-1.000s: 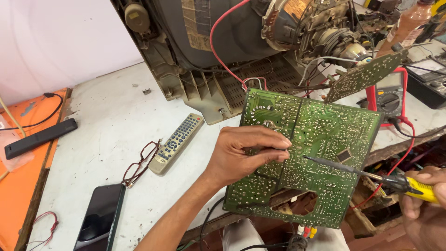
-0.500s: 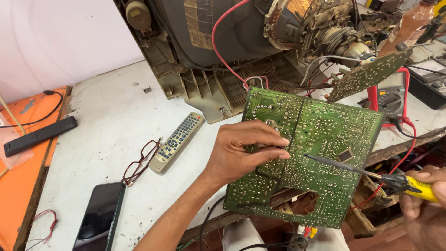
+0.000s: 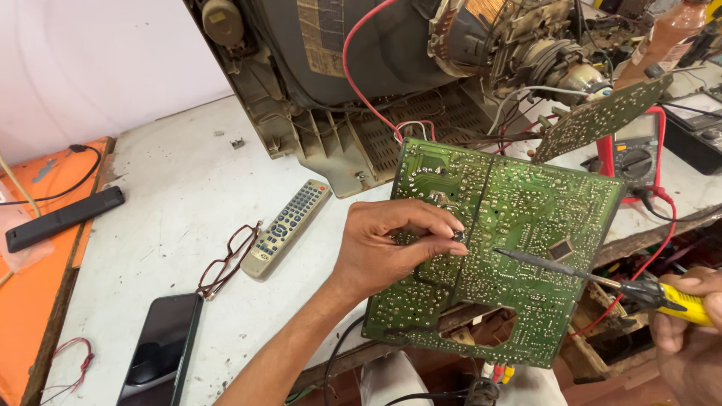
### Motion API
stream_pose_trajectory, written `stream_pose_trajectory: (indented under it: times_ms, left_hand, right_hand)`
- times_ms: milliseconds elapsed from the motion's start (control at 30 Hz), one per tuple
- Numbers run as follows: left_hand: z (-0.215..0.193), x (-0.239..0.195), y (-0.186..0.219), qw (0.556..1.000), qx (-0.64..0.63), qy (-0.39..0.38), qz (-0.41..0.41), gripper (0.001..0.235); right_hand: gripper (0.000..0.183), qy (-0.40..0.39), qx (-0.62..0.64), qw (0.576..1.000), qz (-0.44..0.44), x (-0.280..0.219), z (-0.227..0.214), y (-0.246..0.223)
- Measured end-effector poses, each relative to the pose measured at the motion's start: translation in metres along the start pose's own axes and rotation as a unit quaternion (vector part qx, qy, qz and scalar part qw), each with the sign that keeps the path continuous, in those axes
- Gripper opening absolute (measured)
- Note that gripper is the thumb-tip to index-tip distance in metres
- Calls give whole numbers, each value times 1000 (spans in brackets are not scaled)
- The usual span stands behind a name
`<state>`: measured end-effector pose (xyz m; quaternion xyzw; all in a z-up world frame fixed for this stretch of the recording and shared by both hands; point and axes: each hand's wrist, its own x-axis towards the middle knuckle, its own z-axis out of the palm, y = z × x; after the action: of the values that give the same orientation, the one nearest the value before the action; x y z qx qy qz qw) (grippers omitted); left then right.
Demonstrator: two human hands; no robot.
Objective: The person holds a green circuit board and uses a soldering iron to reflow solder on multiple connection points. They briefly pick up a small component and place it on the board before continuing to solder various joints across the surface.
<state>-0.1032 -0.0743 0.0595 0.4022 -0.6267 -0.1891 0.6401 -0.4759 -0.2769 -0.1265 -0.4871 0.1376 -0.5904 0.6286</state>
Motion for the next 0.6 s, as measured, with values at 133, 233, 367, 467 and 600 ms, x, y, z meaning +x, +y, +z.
stream_pose_trajectory:
  times_ms: [133,233,367,467,600]
  left_hand:
    - [-2,-1,1,999,34,-4,16,14]
    - [-2,0,1,999,41,-2,28,16]
    - [-2,1,0,999,19,-5,30,16]
    - [-3,0,0,999,33,-6,33,16]
    - [-3,-1,1,999,21,-10,35,15]
  right_hand:
    - [28,3,9,1000,6,0,-3,0]
    - [28,0,10,1000,-2,1,-7,3]
    - [27,-6,35,999,-1,1,-13,8]
    - [26,-7,48,999,1,1,-17,9]
    - [29,-3,31,1000,1,0,-18,8]
